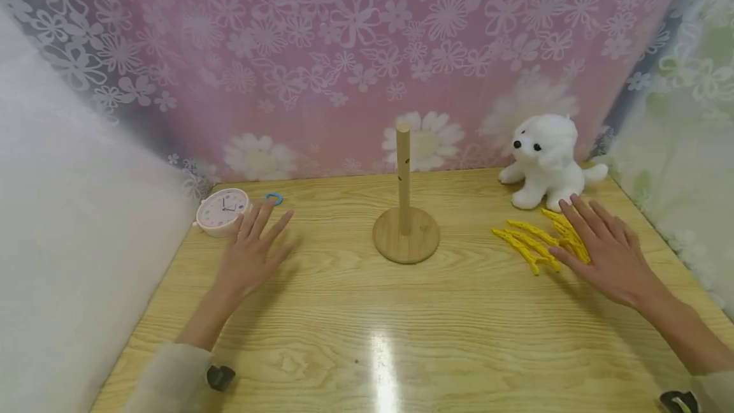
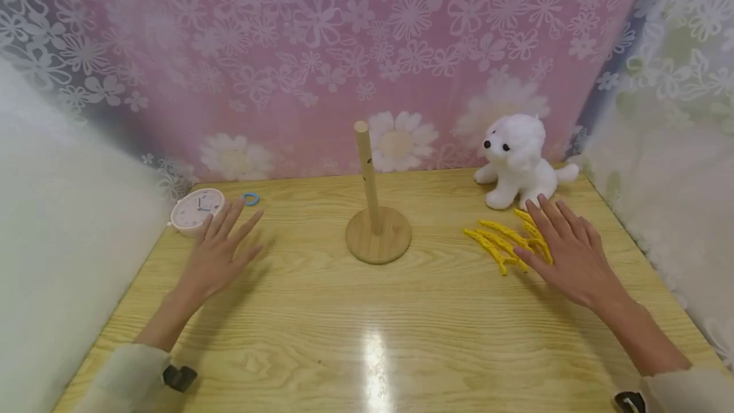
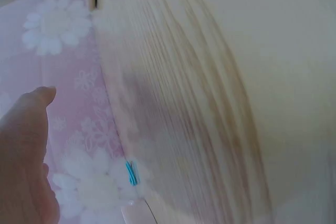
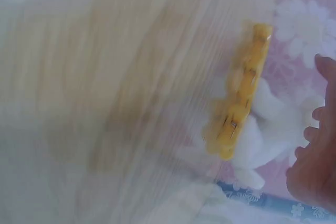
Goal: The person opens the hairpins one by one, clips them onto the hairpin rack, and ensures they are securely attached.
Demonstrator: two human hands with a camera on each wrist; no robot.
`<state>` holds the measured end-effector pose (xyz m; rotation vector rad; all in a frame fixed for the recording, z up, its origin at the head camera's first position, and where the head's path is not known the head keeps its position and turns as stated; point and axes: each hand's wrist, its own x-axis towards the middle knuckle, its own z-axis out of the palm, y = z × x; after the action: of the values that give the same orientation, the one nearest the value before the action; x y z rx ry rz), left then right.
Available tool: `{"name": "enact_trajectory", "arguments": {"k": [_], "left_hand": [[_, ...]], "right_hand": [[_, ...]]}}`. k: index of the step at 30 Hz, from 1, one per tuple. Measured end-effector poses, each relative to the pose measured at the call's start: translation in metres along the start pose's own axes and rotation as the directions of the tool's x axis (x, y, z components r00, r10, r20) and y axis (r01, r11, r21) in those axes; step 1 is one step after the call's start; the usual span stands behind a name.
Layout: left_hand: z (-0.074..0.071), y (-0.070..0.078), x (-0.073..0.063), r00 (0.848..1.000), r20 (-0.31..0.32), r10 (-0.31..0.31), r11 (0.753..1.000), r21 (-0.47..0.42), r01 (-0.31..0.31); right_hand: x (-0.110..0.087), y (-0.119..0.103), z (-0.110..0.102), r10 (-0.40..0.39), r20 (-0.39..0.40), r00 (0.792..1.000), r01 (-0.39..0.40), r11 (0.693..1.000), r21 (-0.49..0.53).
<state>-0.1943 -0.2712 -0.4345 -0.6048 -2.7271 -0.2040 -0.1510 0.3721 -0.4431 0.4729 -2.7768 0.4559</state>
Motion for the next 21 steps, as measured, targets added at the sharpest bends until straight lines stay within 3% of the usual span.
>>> {"name": "enact_trajectory", "arguments": {"k": [4,9,12,15,21], "left_hand": [[0.005,0.015,0.007,0.996,0.083,-0.037,0.985,-0.167,0.05],[0.012,0.033,0.018,0.983,0.179,-0.039,0.923,-0.37,0.104],[0.016,0.042,0.025,0.978,0.207,-0.027,0.887,-0.447,0.119],[0.021,0.051,0.033,0.971,0.237,-0.015,0.865,-0.484,0.131],[0.037,0.069,0.048,0.957,0.288,0.011,0.826,-0.542,0.154]], "right_hand": [[-0.002,-0.01,-0.001,0.058,0.015,0.998,-0.06,0.969,0.239],[-0.003,-0.027,-0.005,0.187,0.125,0.974,-0.223,0.877,0.425],[-0.002,-0.037,-0.006,0.263,0.184,0.947,-0.319,0.833,0.453],[-0.003,-0.044,-0.005,0.29,0.19,0.938,-0.347,0.809,0.475],[-0.006,-0.048,0.0,0.333,0.212,0.919,-0.394,0.808,0.438]]}}
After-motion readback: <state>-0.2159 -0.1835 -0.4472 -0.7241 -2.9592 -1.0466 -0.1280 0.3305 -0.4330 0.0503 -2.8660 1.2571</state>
